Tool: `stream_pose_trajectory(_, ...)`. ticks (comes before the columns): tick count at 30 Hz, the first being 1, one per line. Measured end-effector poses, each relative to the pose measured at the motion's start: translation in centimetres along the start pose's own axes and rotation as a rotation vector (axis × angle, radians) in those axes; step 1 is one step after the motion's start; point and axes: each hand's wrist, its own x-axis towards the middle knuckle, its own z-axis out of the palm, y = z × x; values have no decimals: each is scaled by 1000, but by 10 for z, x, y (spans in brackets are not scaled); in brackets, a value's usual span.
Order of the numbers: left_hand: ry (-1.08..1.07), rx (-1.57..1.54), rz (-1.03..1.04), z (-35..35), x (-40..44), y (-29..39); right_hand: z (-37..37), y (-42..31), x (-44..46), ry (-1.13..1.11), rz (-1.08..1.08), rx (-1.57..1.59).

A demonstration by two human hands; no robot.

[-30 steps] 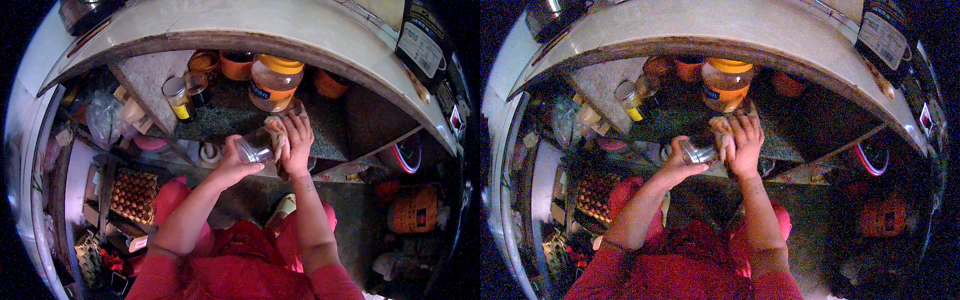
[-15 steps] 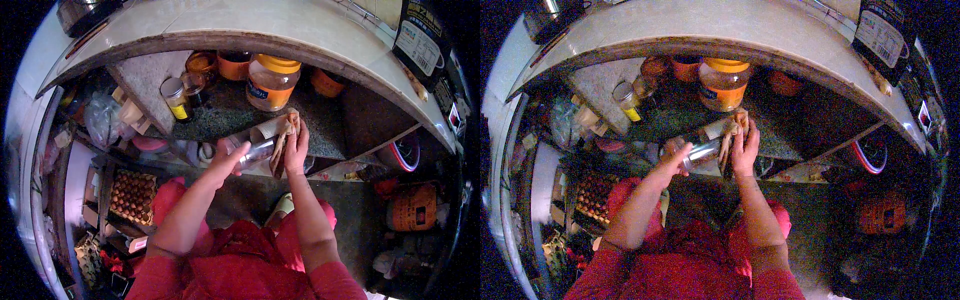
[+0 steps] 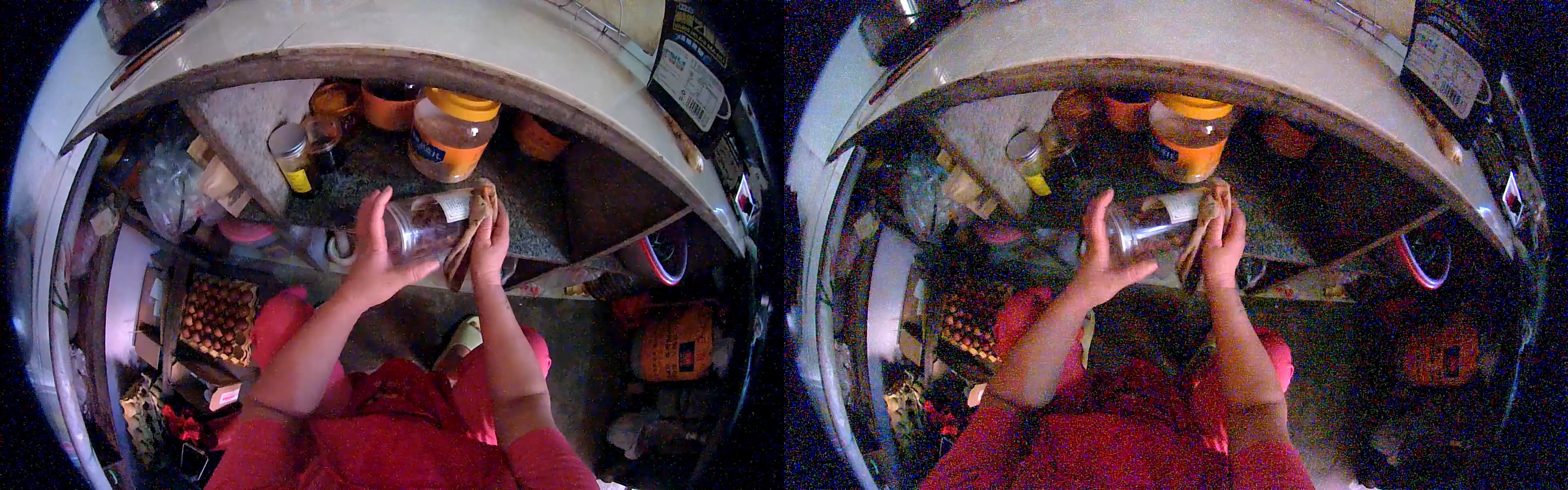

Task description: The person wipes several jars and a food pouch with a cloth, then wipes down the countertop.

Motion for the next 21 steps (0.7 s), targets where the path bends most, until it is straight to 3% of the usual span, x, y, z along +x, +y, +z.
stream_pose_trajectory(5, -133, -33, 2, -5, 0, -1, -10, -28, 8, -18, 141, 22)
stream_pose_trajectory(9, -147, -57, -173, -2, -4, -10, -9, -27, 3, -43, -55, -238)
stream_pose_trajectory(13, -171, -116, -343, 3, -10, -25, -4, -39, -4, -32, -472, -454)
stream_pose_trajectory(17, -153, -154, -453, 1, -5, -13, 2, -66, -27, -306, -605, -431)
stream_pose_trajectory(19, -357, 195, -107, 8, -7, -54, 10, -79, -45, -445, -652, -293)
stream_pose_trajectory(21, -405, 225, -28, 9, -5, -55, 9, -97, -52, -578, -648, -287)
